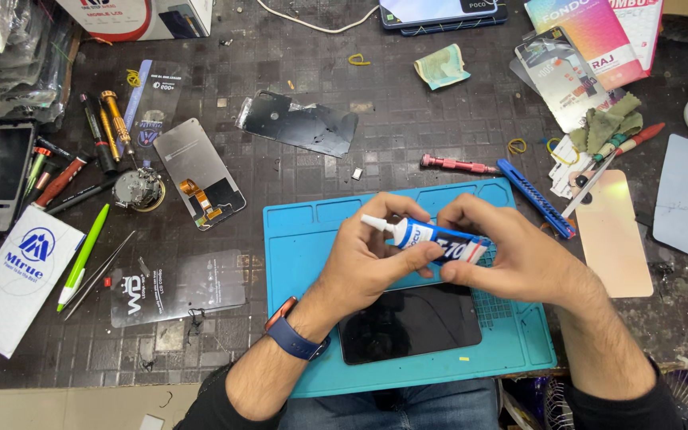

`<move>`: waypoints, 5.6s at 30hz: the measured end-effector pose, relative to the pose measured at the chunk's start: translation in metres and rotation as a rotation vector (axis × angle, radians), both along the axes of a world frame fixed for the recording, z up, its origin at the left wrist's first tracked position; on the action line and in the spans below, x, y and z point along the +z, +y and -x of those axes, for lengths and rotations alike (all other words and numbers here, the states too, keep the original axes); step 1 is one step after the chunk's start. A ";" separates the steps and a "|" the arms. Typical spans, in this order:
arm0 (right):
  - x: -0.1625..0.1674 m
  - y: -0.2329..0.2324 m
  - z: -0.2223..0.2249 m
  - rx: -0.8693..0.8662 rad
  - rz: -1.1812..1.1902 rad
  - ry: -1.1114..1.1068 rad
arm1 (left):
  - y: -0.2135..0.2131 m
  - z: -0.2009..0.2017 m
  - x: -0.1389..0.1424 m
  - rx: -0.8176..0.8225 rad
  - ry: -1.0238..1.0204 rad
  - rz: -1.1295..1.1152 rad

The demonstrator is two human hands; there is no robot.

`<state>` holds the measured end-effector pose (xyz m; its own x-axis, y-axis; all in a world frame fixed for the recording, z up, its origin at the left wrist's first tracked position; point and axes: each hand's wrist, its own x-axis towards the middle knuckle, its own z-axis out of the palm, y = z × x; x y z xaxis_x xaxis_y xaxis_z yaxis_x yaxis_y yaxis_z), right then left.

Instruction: The person applies adhesive from a T-70 tube along the edges of a disassembled smartphone frame and a separate back cover. They then use a utility knife to trim excess adhesive from the back cover.

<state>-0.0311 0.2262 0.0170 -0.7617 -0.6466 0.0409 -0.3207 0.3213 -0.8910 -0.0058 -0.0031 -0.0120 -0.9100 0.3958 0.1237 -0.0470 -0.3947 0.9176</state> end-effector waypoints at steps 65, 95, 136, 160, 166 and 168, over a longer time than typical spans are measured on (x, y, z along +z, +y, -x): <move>-0.017 0.041 0.018 -0.762 0.715 0.019 | -0.024 0.016 0.014 0.588 0.357 1.179; 0.029 0.012 -0.056 -0.006 -0.574 0.076 | -0.005 0.002 0.031 0.418 0.475 0.919; 0.041 -0.017 -0.049 0.054 -0.899 0.204 | -0.014 0.001 0.020 -0.185 0.790 0.984; 0.061 0.006 -0.059 -0.026 -0.487 0.259 | -0.023 -0.010 0.040 -0.184 0.728 0.839; 0.069 0.004 -0.063 -0.087 -0.355 0.347 | -0.028 -0.042 0.058 0.047 0.718 0.948; 0.069 0.005 -0.063 -0.086 -0.324 0.373 | -0.025 -0.052 0.059 0.111 0.666 0.992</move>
